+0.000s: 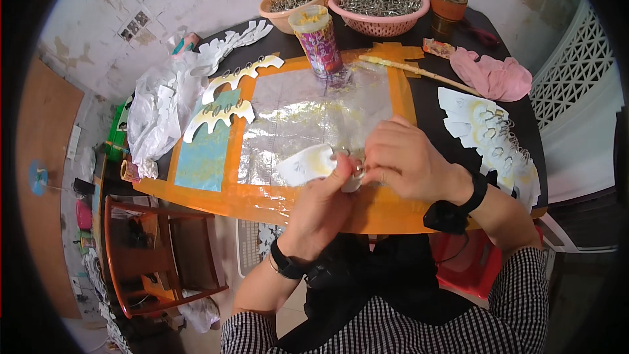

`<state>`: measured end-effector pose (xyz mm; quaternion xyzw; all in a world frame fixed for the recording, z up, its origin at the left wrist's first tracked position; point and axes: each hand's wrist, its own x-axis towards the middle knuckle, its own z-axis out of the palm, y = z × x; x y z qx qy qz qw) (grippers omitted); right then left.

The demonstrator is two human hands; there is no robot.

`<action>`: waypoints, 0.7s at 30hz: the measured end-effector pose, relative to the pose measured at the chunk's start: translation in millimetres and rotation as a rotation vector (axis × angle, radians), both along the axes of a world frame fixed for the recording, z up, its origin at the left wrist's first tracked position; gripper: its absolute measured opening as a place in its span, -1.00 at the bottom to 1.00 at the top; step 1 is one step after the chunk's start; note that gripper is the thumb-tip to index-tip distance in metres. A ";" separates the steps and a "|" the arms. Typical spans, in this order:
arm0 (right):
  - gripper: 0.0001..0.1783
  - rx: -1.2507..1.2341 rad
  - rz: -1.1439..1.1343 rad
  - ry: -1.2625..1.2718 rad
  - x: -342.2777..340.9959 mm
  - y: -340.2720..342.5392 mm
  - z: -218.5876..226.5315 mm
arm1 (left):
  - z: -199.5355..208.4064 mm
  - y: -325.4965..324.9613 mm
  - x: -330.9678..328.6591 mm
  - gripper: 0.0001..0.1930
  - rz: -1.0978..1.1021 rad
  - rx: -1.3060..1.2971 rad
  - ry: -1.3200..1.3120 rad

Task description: Manually attaching metal eyelets or hooks to white shoe upper components.

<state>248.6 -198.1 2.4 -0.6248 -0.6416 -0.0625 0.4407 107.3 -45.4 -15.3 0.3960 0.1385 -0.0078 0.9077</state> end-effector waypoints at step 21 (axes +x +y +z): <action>-0.73 -0.312 0.076 0.929 -0.4 -4.1 -1.4 | 13.1 -6.1 11.5 -0.58 0.177 0.407 0.093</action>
